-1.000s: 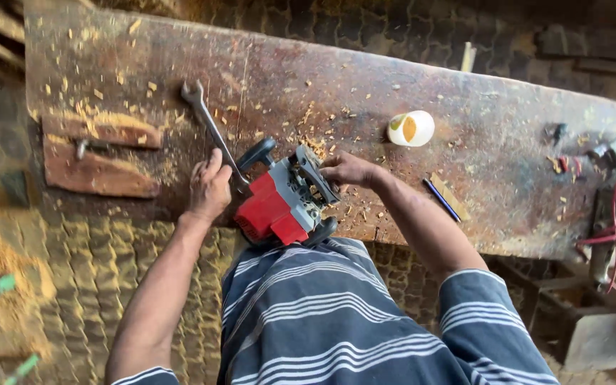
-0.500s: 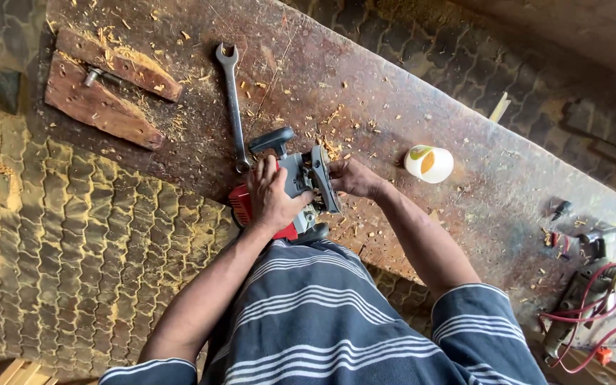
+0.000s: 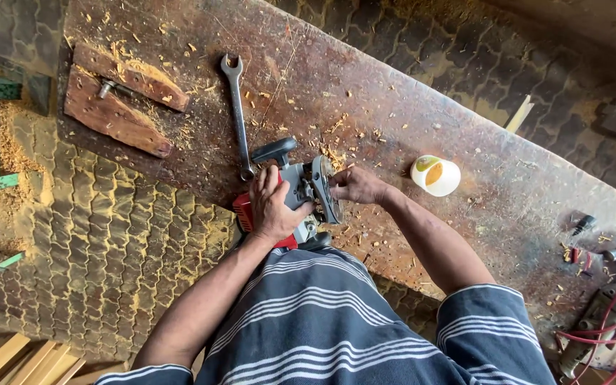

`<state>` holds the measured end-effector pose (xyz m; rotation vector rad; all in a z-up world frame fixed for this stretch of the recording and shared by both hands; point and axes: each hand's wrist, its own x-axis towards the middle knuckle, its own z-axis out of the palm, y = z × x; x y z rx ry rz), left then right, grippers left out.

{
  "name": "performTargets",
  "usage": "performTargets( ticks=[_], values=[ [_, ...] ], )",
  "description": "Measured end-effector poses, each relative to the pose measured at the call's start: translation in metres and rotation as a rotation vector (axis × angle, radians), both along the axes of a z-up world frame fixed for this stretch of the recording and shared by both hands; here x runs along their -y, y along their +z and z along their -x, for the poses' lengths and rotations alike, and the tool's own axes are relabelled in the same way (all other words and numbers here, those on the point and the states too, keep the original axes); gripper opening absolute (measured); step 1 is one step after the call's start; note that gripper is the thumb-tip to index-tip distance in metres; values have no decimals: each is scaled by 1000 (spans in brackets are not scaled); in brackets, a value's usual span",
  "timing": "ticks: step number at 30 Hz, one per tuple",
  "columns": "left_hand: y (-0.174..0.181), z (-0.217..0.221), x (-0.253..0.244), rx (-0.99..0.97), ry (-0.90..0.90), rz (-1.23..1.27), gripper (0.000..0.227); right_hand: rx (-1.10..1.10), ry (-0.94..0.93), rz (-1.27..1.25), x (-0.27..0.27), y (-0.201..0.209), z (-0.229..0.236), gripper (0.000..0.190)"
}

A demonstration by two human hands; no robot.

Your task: The person works on a red electric router placed on a wooden workbench. They reposition the tool, handle its power cord, turn knobs on its body, and use a wrench to loosen and tighten the router's base plate, repeatedly adjusting the tool's base assembly.

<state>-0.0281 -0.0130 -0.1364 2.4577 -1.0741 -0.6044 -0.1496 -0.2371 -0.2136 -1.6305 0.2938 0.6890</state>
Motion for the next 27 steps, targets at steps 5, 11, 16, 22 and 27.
performTargets(
  ticks=[5,11,16,22,27],
  values=[
    [-1,2,0,6,2,5,72,-35,-19,32,-5,16,-2,21],
    [1,2,1,5,2,-2,70,106,-31,47,-3,17,4,32],
    [-4,2,-2,-12,5,-30,69,138,170,266,1,8,-3,43],
    [-13,3,-6,22,0,0,69,214,219,182,16,10,-10,42],
    [3,2,-3,-1,16,68,62,-7,183,299,21,54,1,32]
  ],
)
